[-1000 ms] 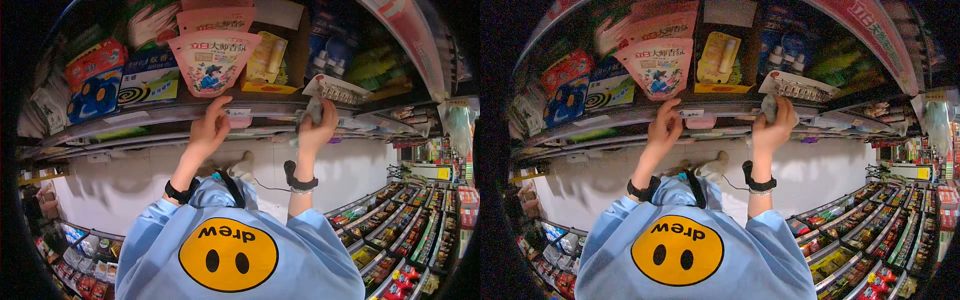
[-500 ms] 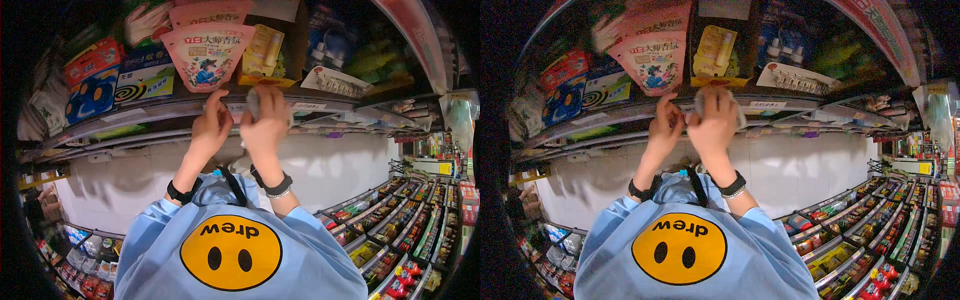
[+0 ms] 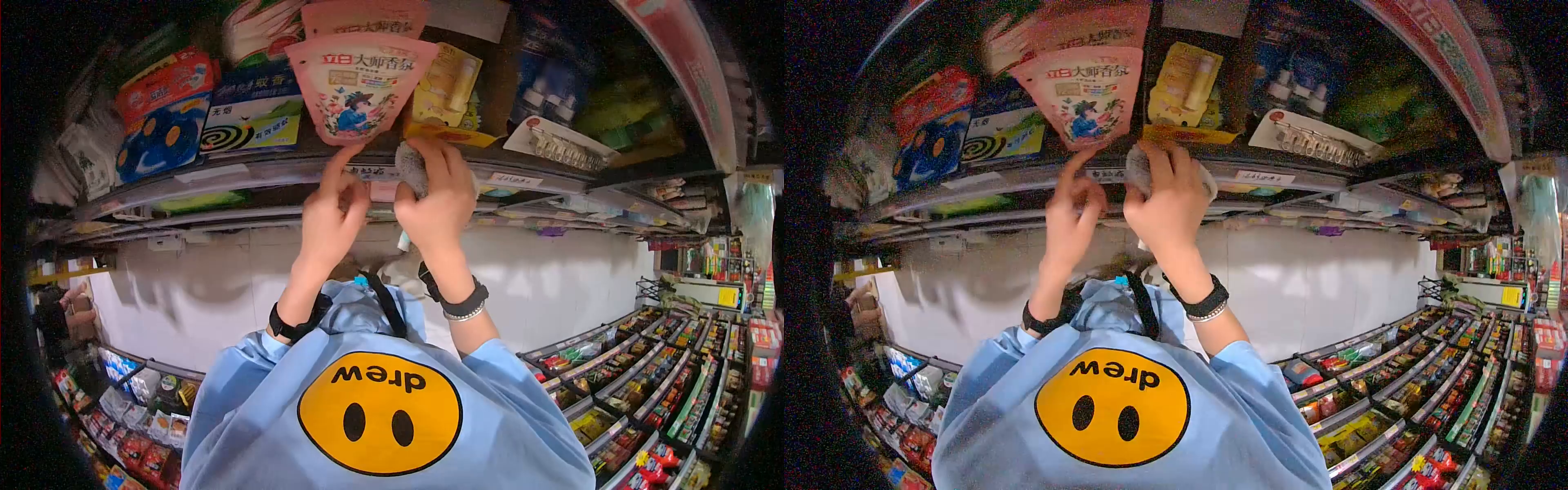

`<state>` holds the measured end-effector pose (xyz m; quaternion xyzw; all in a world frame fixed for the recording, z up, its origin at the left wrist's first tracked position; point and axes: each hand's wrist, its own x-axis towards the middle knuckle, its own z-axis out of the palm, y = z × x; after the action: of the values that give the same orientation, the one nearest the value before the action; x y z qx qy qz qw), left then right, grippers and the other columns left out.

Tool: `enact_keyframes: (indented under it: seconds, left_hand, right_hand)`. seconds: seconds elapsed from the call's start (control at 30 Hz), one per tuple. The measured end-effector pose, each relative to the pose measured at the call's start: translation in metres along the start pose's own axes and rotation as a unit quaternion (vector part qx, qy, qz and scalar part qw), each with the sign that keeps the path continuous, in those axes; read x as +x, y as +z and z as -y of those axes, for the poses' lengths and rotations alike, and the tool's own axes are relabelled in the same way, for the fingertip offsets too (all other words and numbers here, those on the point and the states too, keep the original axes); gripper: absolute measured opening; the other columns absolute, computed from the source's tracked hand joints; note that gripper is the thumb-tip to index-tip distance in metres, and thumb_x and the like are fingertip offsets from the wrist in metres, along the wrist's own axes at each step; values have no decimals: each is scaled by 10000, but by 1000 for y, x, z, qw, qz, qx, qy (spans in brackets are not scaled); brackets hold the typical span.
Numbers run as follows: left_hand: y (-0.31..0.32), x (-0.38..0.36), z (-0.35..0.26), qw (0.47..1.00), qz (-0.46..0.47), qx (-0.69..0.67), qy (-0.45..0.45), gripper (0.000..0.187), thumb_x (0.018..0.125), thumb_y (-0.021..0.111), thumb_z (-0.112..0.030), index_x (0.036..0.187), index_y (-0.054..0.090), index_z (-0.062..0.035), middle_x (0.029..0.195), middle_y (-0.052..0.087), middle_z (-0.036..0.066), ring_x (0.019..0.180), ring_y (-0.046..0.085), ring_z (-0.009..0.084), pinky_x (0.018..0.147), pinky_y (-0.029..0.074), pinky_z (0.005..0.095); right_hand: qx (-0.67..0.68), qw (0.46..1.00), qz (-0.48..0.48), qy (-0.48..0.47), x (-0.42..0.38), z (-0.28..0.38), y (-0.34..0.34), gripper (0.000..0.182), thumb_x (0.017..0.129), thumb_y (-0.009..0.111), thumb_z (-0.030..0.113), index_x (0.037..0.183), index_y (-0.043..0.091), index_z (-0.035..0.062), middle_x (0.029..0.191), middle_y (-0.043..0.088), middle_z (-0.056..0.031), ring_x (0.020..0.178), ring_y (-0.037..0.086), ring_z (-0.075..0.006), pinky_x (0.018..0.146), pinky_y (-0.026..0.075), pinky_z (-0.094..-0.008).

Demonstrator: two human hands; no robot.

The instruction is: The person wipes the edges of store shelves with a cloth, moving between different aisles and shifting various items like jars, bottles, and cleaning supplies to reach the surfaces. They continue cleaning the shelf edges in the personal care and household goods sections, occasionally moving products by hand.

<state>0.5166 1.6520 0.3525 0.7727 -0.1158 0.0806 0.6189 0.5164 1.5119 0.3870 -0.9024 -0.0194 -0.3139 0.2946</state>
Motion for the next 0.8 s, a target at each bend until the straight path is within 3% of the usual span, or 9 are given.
enact_keyframes:
  seconds: [0.1,0.23,0.3,0.57,0.7,0.77,0.8]
  left_hand:
    - [-18,5,2,997,5,81,18,488,811,529,-22,1278,445,-139,674,591,77,571,584,149,559,464,278]
    - [-7,0,6,999,-2,39,-7,491,807,541,-31,1264,400,-141,687,586,64,568,586,169,533,461,294]
    - [0,-2,0,999,-10,48,-6,498,802,545,-28,1261,387,-140,685,581,61,566,586,174,529,460,298]
    - [-10,2,2,999,25,41,-4,534,780,557,-16,1263,359,-130,686,569,55,573,593,192,524,457,306]
    - [-8,0,7,999,31,30,-13,549,774,564,-20,1266,354,-143,723,573,60,597,598,208,532,458,326]
    - [-7,-1,9,999,32,22,-23,556,772,568,-22,1269,352,-148,733,575,61,605,600,218,534,457,334]
    - [-6,-1,10,999,33,30,-22,560,775,566,-28,1274,342,-150,737,575,62,611,601,230,534,456,343]
  right_hand:
    - [1,1000,10,18,0,4,-1,448,547,565,26,989,603,87,993,579,-120,925,558,-338,805,457,-395]
    - [-3,1000,8,20,-1,4,2,443,551,569,30,988,603,90,993,576,-123,927,557,-340,811,451,-396]
    - [-16,1000,-3,-16,-3,0,3,474,562,670,106,1028,584,122,1025,543,-107,921,548,-326,756,468,-417]
    - [165,986,-1,37,0,-26,-13,468,558,570,17,1024,607,45,1016,609,-133,960,571,-321,871,438,-354]
    - [146,989,-19,30,0,-25,-7,467,567,574,19,1033,597,38,1047,601,-139,985,559,-341,884,430,-370]
    - [-25,999,-30,4,-2,-13,-1,488,562,596,34,1050,582,45,1056,585,-154,978,549,-363,861,436,-409]
    - [-17,1000,-17,6,-1,-5,0,491,561,614,56,1050,571,51,1050,570,-167,978,538,-370,839,436,-432]
